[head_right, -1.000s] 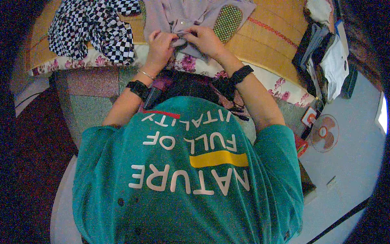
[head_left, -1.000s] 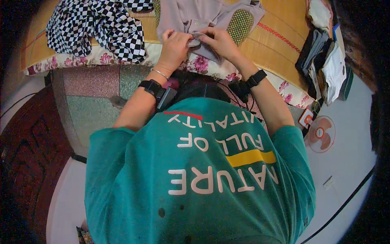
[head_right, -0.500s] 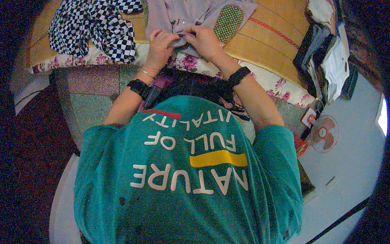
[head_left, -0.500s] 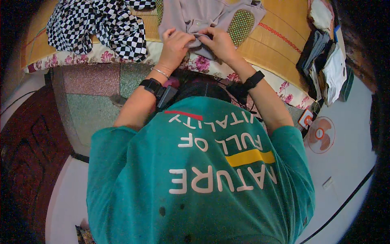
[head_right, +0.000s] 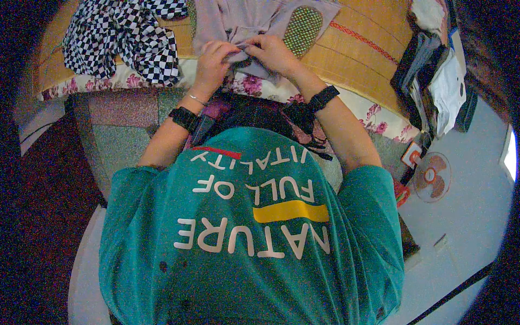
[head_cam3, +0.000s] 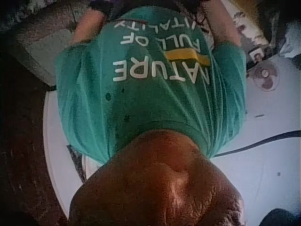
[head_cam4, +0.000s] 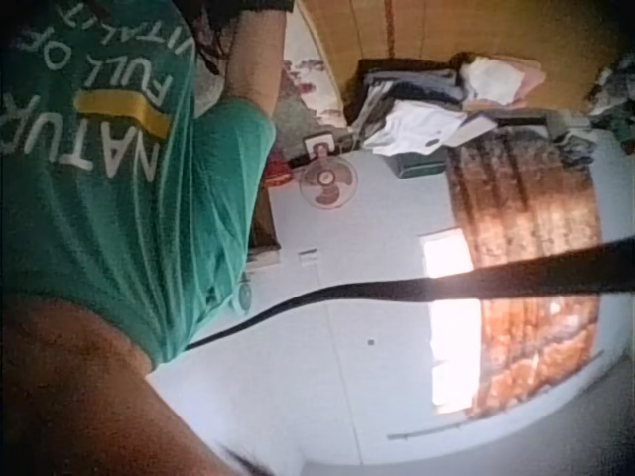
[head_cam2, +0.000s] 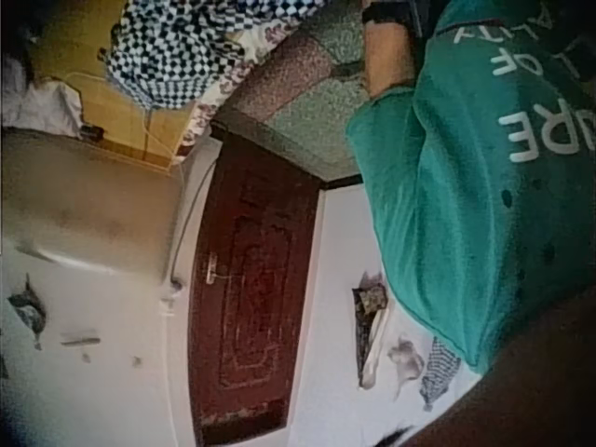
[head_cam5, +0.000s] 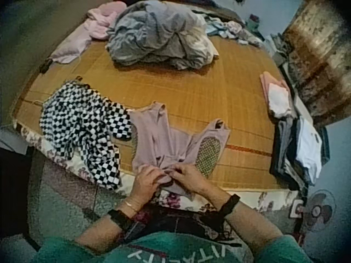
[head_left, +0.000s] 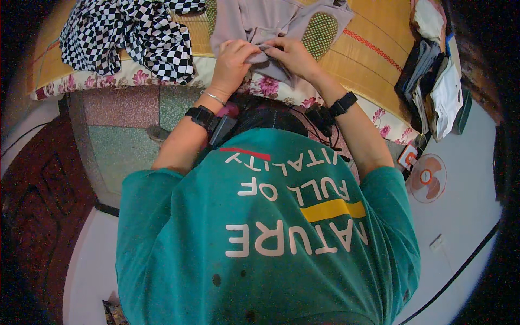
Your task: Fold a variety of clothes and linens on a bed.
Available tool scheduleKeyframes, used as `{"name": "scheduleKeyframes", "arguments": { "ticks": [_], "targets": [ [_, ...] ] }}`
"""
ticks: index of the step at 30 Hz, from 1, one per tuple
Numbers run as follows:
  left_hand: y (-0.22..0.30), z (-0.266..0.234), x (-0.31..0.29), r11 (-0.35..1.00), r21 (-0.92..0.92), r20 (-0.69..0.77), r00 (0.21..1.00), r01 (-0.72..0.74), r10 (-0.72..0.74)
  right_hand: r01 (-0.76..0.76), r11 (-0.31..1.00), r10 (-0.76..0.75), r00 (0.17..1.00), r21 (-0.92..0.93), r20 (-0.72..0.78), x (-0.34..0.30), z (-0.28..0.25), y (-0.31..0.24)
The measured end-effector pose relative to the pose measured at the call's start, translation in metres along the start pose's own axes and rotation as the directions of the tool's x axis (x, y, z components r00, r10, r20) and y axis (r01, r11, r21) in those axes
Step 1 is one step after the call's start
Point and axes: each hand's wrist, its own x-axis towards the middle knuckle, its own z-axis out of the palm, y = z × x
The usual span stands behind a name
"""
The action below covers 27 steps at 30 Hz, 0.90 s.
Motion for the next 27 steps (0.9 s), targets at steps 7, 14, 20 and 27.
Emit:
{"name": "scheduleKeyframes", "arguments": {
  "ticks": [7,14,20,27],
  "targets": [
    [0.008,-0.005,0.005,1.000,-0.016,-0.003,1.000,0.010,-0.011,0.058,0.997,-0.060,0.998,-0.059,-0.034,-0.001,0.002,0.000],
    [0.001,-0.001,0.003,0.999,-0.037,0.021,0.999,0.036,-0.035,0.092,0.995,-0.093,0.995,-0.048,-0.033,-0.002,0.004,0.007],
    [0.003,-0.003,0.003,0.987,-0.066,0.056,0.988,0.147,-0.143,-0.020,0.996,0.013,0.997,0.091,0.076,-0.005,-0.006,-0.004],
    [-0.001,-0.006,0.011,0.985,-0.104,0.107,0.986,0.140,-0.129,0.099,0.995,-0.099,0.995,0.007,-0.034,-0.006,-0.001,-0.007]
  ]
}}
